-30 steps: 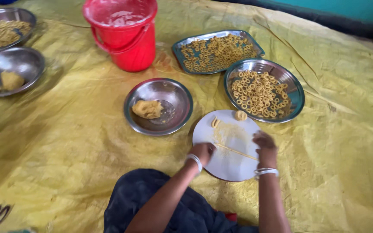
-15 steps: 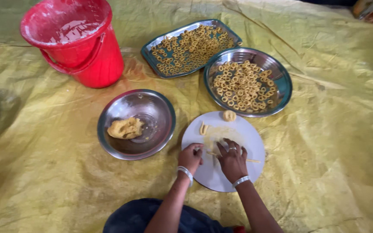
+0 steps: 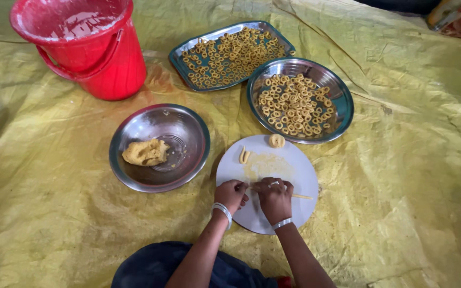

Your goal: The person sits on a yellow tarp and shapes small pieces of dough into ring-shaped snacks by hand. They roll the dough into thin strips, join the ends to form rings, and place the finished pieces into a metal bowl. The process is repeated continuously with dough from a nearby bowl.

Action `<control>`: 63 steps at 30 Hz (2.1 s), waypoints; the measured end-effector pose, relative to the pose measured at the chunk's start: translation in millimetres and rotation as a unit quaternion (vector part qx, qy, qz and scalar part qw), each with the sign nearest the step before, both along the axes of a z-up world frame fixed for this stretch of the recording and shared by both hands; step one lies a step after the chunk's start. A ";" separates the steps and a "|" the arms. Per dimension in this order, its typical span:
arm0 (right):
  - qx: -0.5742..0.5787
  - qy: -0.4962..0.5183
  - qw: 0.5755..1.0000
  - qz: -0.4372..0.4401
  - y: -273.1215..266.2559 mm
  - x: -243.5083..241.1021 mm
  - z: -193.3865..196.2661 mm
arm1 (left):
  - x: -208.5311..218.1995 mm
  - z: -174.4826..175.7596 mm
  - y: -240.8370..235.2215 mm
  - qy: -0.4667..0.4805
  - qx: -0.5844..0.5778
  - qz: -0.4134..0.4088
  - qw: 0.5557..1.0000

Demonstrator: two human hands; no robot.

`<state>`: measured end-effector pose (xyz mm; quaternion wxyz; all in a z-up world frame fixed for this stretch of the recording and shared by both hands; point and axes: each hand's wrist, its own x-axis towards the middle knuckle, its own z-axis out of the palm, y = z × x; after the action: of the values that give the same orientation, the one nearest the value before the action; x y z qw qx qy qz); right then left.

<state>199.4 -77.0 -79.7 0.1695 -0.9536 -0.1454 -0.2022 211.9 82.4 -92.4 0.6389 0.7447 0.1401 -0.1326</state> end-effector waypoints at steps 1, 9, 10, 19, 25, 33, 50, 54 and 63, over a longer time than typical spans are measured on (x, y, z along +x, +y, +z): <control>0.009 0.004 1.000 0.003 0.9 -0.5 1.9 | -0.1 -3.4 0.6 0.030 -0.015 -0.002 0.999; 0.090 0.031 0.995 -0.009 2.7 -3.5 -3.8 | 8.3 -55.4 -6.1 0.018 -0.176 0.066 0.982; 0.104 0.036 0.994 -0.011 3.8 -4.6 -8.1 | 10.3 -61.8 -7.1 0.015 -0.204 0.085 0.975; 0.224 0.050 0.972 -0.046 -13.3 4.8 36.8 | 3.6 -36.8 -5.0 -0.064 -0.090 0.091 0.990; 0.338 -0.095 0.936 0.028 -13.8 -17.9 146.7 | -14.8 19.0 -8.2 -0.191 0.277 -0.090 0.937; -0.025 0.037 0.996 -0.083 -37.7 -2.0 112.1 | -15.9 12.0 -7.4 -0.248 0.430 -0.134 0.858; -0.045 0.264 0.943 -0.197 -97.7 20.2 -21.5 | 13.9 -46.8 6.3 -0.108 -0.138 0.082 0.981; -0.064 0.252 0.942 -0.211 -99.7 23.9 -9.7 | 17.3 -47.1 6.3 -0.081 -0.172 0.100 0.977; -0.047 0.119 0.983 -0.134 -52.7 11.4 8.8 | -0.6 -5.3 10.9 -0.280 0.220 0.097 0.929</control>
<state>210.8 -129.7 -70.9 0.1124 -0.9885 -0.0047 -0.1009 211.3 93.3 -97.6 0.4821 0.8562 0.0521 0.1781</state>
